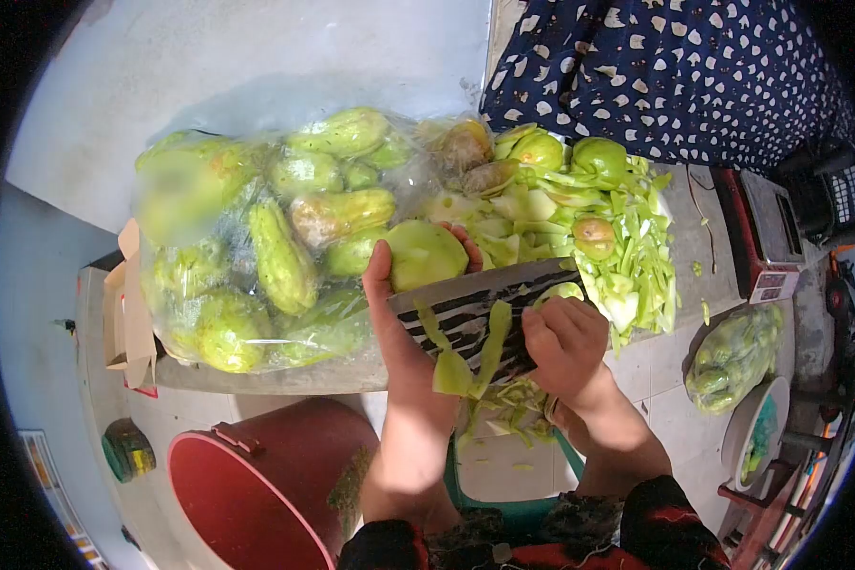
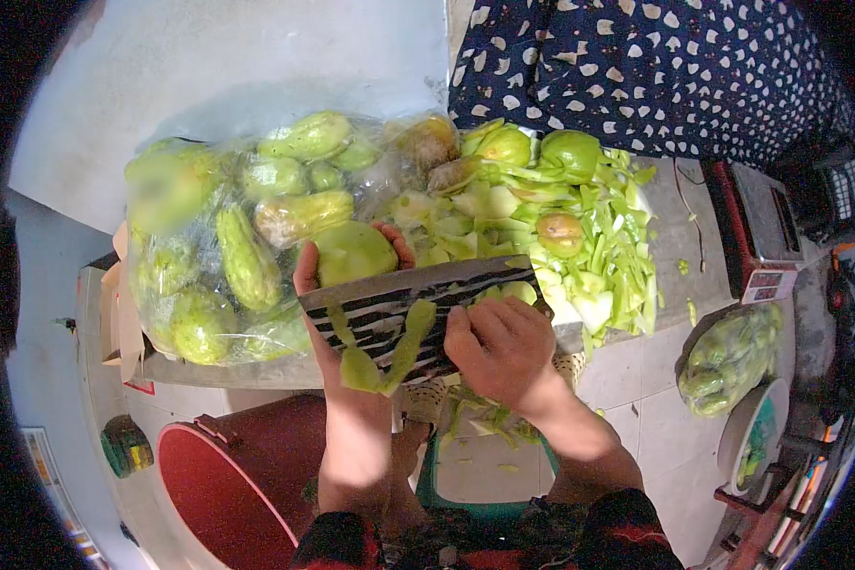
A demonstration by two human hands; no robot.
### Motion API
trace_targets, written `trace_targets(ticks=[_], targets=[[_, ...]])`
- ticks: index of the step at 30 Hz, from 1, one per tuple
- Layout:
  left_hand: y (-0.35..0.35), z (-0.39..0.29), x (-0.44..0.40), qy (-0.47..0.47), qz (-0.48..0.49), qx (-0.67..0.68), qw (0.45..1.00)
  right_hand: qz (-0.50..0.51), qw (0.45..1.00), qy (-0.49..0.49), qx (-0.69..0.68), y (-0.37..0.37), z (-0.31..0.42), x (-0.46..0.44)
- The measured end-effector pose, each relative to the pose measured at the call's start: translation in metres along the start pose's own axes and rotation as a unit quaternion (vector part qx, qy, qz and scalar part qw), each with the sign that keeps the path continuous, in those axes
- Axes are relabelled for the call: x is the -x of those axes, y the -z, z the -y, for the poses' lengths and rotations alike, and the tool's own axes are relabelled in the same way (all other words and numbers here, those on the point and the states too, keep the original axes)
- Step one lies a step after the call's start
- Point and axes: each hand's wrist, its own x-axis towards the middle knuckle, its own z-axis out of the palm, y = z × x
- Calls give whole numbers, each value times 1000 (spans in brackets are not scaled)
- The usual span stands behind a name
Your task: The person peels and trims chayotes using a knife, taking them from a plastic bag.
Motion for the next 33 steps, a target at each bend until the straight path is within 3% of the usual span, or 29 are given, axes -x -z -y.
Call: trace_targets(ticks=[4, 7, 12, 19, 21, 24, 33], targets=[[-8, 4, 4, -33, -28, 3, 999, 1, 1000, -4, -1, 0, -2, 2], [-3, 1, 2, -20, -26, 5, 999, 36, 997, -63, 2, -2, -8, 4], [-7, -6, -1, -64, -11, -76, 995, 22, 997, -74, 0, -1, -14, 5], [-7, -6, 3, -14, 11, -89, 996, 46, 997, -64, -6, 14, -6, 0], [-13, -5, 5, -57, -41, -112, 991, 83, 988, -124, -46, 9, -14, 2], [-10, -9, 2, -45, -3, -108, 993, 79, 986, -141, -46, 6, -15, 7], [-1, -19, 1, -55, -13, -167, 984, 93, 978, -168, -83, 7, -11, 3]])
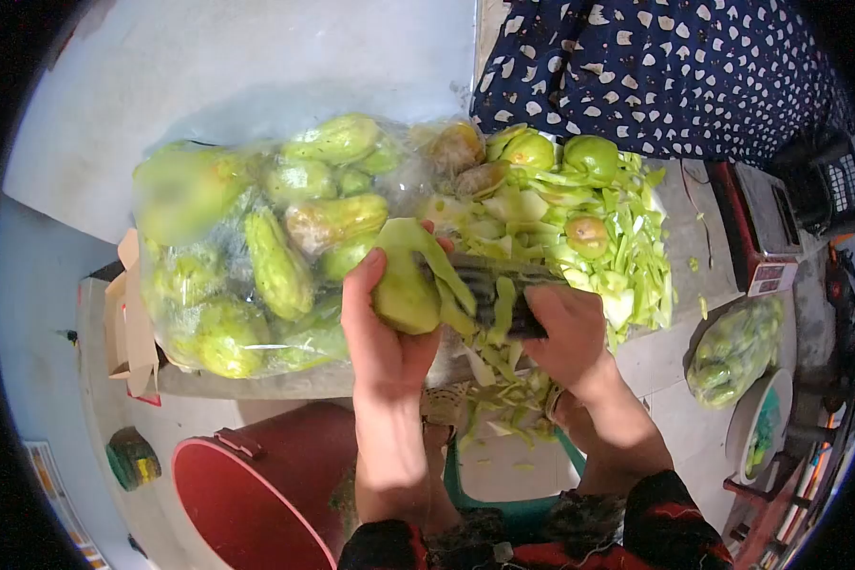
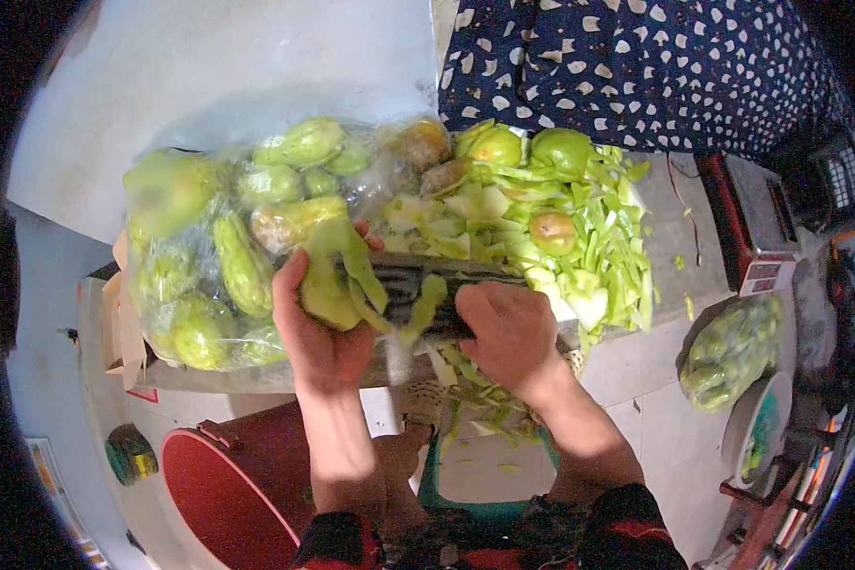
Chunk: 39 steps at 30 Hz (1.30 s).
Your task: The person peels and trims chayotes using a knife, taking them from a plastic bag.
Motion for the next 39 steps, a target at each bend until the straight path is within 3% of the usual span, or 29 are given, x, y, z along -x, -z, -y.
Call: trace_targets(ticks=[4, 11, 14, 16, 21, 24, 26, 27, 29, 36, 39], targets=[[-4, 1, 8, 59, 19, 55, 997, 6, 995, -101, 14, -2, -14, -2], [5, -1, 8, 78, 78, 22, 994, 29, 998, -56, 23, 13, -4, -6], [-4, -1, 11, 87, 81, 8, 993, -12, 996, -88, 17, 4, -17, -9], [-7, 0, 8, 78, 63, -12, 995, -33, 983, -179, -38, 4, -19, -7], [4, 3, -4, 63, 51, 60, 995, -90, 976, -183, -73, 15, -4, -11], [4, 5, -6, 33, -4, 86, 996, -163, 980, -111, -34, 8, -7, -9], [-2, 6, -5, 13, -31, 80, 996, -85, 994, 20, 69, 12, -8, -4], [-4, 7, -5, -5, -56, 72, 996, -85, 994, 21, 69, 9, -7, -3], [-4, 11, -4, 15, -41, 100, 994, -74, 990, 120, 29, 1, -3, -1], [-2, 17, -3, 75, -22, 173, 982, -75, 979, 169, 82, -9, 8, 0], [-3, 16, -4, 61, -35, 171, 983, -87, 980, 163, 74, -11, 10, 0]])
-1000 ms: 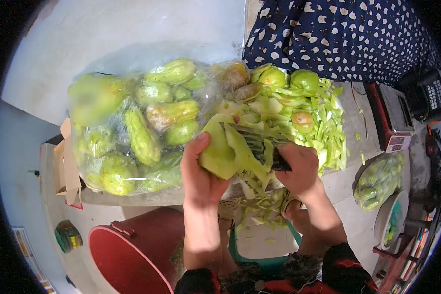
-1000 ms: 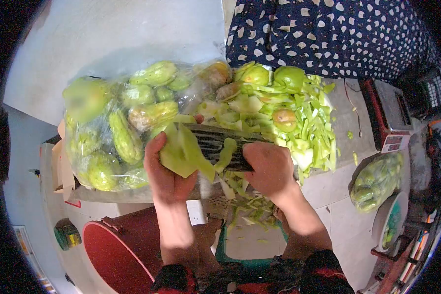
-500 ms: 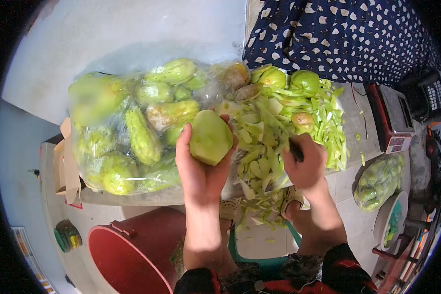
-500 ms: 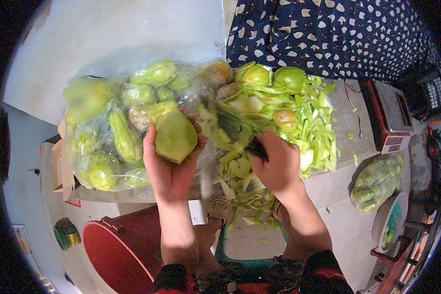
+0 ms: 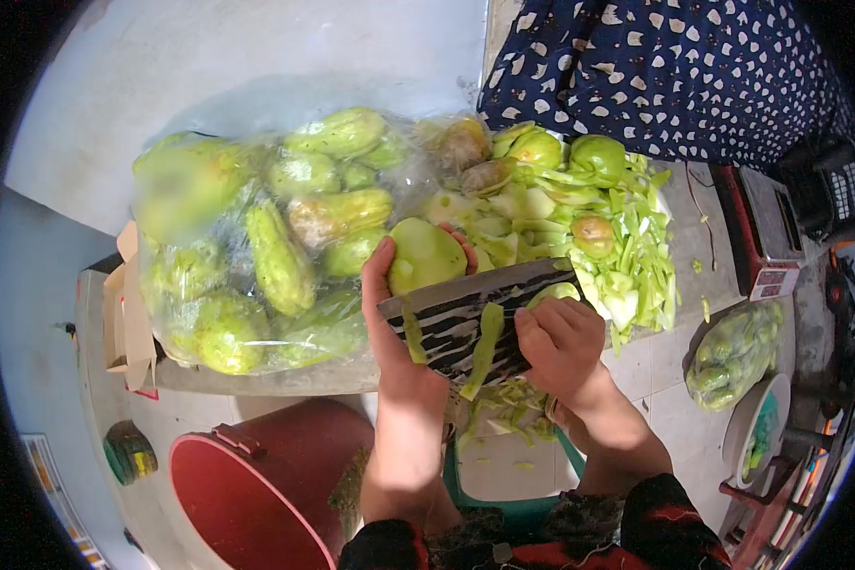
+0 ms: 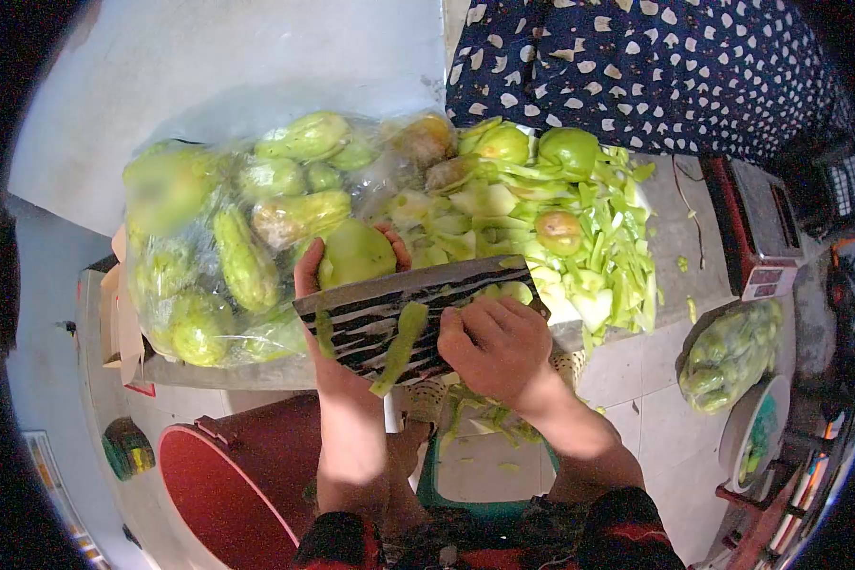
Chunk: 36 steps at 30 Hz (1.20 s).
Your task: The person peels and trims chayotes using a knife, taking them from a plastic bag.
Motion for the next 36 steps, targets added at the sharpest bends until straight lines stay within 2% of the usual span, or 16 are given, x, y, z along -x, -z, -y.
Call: trace_targets(ticks=[4, 7, 9, 14, 16, 18, 20, 22, 23, 28, 30, 33, 35, 36], targets=[[6, -3, 0, 11, 23, -21, 999, 13, 1000, -6, -1, 3, -1, 1], [-2, -3, 4, 4, 27, -51, 998, 54, 997, -58, 15, 5, -9, 1], [-8, -1, 4, -76, -44, -56, 995, 21, 995, -100, -7, 3, -20, 2], [-9, 3, 8, -46, -5, -34, 998, 33, 999, -34, 3, 11, -7, 2], [-9, 5, 10, -45, 4, -13, 999, 7, 1000, -9, -6, 10, -2, 1], [-6, 4, 9, -8, -1, -10, 1000, 11, 1000, -19, -6, 10, -3, 3], [-5, 2, 8, -23, 6, -47, 999, 15, 999, -28, -6, 9, -8, 4], [-6, 0, 6, -37, 14, -82, 996, 61, 991, -114, -12, 4, -19, 6], [-8, -2, 5, -47, -1, -82, 996, 68, 990, -127, -4, 1, -23, 10], [-4, -5, 4, -56, -26, -79, 995, 73, 993, -89, -34, 12, -16, 4], [2, -8, 4, -2, 87, -101, 991, 77, 993, -74, -46, 16, -12, 3], [-3, -5, 7, -18, 41, -97, 994, 54, 996, -64, -13, 16, -13, 3], [-7, -6, 11, -11, 31, -99, 995, 78, 981, -163, -67, 15, -23, 2], [-8, -7, 11, -5, 19, -101, 995, 77, 982, -162, -66, 16, -25, 2]])
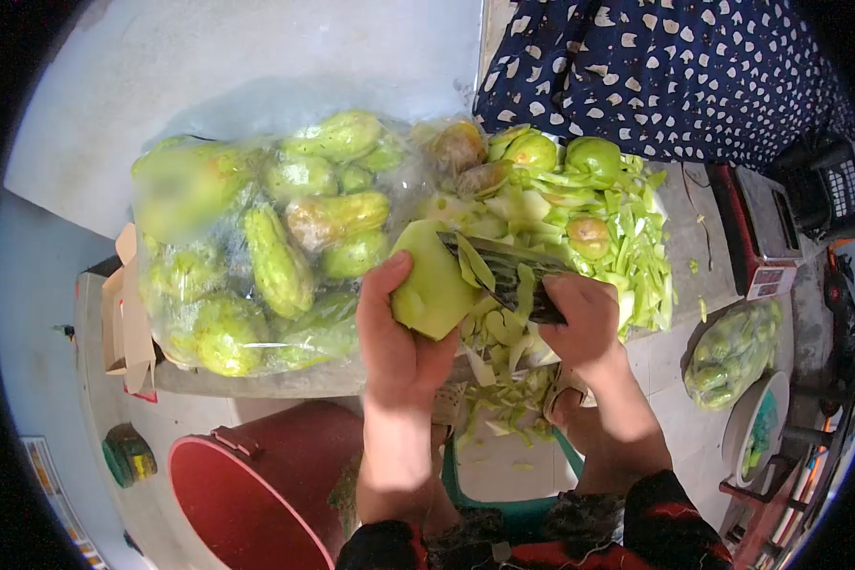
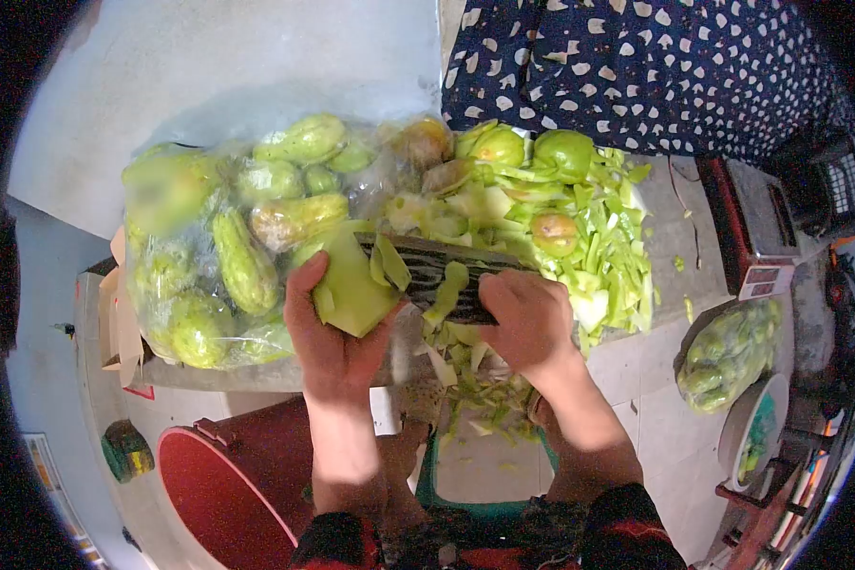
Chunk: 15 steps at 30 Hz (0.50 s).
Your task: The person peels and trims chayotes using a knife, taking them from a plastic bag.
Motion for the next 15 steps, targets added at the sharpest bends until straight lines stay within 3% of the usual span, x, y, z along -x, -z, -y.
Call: trace_targets(ticks=[6, 7, 9, 13, 15], targets=[[7, 0, 0, 26, 26, -41, 998, -46, 997, 54, 33, 8, 15, 3], [6, -1, 3, 28, 26, -42, 998, -21, 999, 12, 24, 7, 11, 1], [4, -3, 8, 39, 124, -54, 990, 14, 998, -66, 13, 1, -4, -1], [2, -2, 4, 42, 122, -18, 991, -15, 1000, -13, -5, 8, 2, 3], [5, 0, 0, 36, 44, -28, 998, -16, 1000, 21, 2, 12, 10, 5]])
